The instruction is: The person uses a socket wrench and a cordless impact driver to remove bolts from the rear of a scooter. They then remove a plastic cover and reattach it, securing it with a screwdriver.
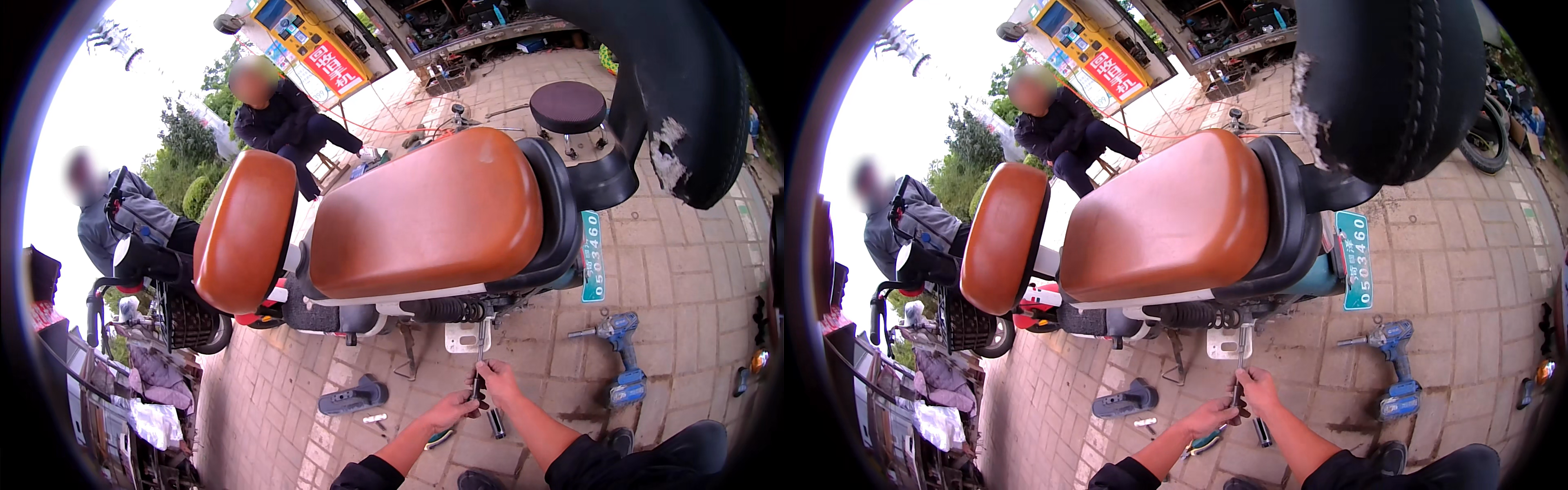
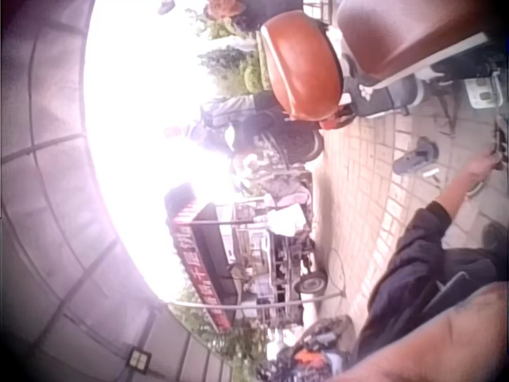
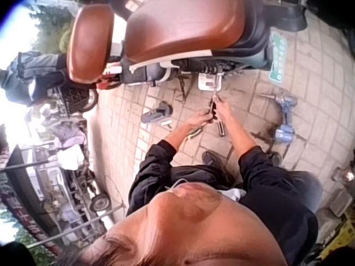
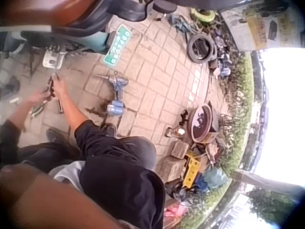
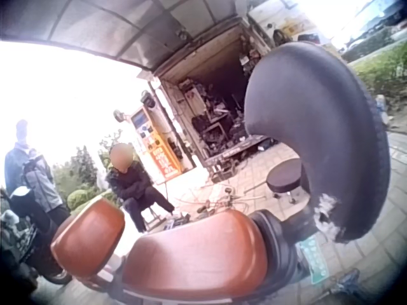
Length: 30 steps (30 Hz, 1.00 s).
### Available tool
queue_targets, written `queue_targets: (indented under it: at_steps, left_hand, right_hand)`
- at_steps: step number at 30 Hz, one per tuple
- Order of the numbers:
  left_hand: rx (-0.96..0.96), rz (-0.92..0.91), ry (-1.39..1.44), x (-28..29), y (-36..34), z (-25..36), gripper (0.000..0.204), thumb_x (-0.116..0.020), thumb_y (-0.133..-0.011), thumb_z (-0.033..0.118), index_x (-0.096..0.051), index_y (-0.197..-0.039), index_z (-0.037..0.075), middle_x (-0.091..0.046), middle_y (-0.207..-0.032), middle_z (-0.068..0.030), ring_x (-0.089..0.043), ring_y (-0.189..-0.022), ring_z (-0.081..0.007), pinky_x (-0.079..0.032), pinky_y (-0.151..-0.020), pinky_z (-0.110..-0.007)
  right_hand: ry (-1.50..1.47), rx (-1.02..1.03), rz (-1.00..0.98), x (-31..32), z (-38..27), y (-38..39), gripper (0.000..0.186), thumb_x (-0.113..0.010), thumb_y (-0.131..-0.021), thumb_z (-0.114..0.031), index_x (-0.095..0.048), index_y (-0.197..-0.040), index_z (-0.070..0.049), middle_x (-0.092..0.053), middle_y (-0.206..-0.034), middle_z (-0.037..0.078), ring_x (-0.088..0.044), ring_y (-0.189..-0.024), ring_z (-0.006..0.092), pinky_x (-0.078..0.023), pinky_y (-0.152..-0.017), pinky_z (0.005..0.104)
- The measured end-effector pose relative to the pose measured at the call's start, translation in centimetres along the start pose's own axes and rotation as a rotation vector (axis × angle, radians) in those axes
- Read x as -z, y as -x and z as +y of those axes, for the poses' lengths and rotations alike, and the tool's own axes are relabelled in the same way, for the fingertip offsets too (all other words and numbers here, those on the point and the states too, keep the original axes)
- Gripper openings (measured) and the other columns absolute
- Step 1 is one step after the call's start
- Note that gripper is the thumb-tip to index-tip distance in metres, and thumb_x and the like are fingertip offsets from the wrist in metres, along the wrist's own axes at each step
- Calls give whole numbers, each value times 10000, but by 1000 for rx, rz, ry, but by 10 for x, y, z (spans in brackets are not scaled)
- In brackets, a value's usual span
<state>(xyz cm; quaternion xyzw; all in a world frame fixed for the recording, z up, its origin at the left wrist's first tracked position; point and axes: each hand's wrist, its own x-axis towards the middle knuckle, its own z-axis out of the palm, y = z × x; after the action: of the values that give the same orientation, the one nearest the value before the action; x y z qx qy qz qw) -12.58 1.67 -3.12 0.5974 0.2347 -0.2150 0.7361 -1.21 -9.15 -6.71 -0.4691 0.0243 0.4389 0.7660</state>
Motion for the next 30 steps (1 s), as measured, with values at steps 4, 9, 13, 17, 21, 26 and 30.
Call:
queue_targets:
  at_steps: [4,9,13,17,21,26,30]
  left_hand:
    - [-6,231,-356,-15,-1,0,251,-573,-904,233,-576,-971,-9,-637,-887,-60,-570,-734,-149,-472,-677,-302]
    - [7,368,-590,-29,2,6,273,-597,-881,243,-580,-905,-29,-630,-788,-70,-589,-730,-160,-463,-660,-308]
    - [-49,180,-362,2,-5,-24,282,-552,-917,245,-582,-970,-31,-629,-848,-67,-605,-798,-162,-474,-725,-295]
    - [98,73,28,-3,1,-17,316,-496,-952,220,-527,-1130,-39,-592,-997,-60,-561,-883,-134,-459,-829,-283]
    - [43,55,13,-9,1,-17,329,-487,-964,261,-550,-1107,-28,-614,-1001,-64,-586,-870,-138,-476,-810,-279]
    - [15,214,-312,-11,2,-22,332,-507,-953,275,-592,-1021,-38,-635,-926,-67,-588,-795,-138,-478,-768,-273]
    - [63,275,-491,-12,0,-25,323,-525,-947,271,-591,-1022,-36,-630,-956,-76,-568,-808,-122,-471,-773,-265]
  right_hand:
    - [-109,11,-27,1,-1,2,198,-499,-954,-161,-556,-888,17,-631,-809,125,-635,-731,221,-543,-683,356]
    - [-138,-96,79,-10,-9,4,244,-477,-958,-216,-542,-853,-6,-579,-698,95,-582,-604,194,-498,-547,333]
    - [-73,-42,249,-32,-1,1,305,-455,-959,-291,-533,-830,-26,-493,-601,41,-480,-486,140,-393,-424,309]
    - [29,39,396,-34,16,-16,372,-435,-960,-356,-535,-820,-26,-455,-589,17,-414,-501,112,-344,-447,293]
    - [38,21,393,-30,15,-21,424,-427,-957,-395,-516,-786,-18,-472,-621,29,-420,-579,108,-370,-526,296]
    - [-197,-149,248,-36,-8,-8,427,-463,-936,-468,-387,-691,-125,-326,-522,-30,-279,-388,98,-250,-353,290]
    - [-326,-222,137,-29,-17,-5,435,-449,-942,-462,-378,-697,-110,-299,-514,-22,-275,-385,108,-247,-351,290]
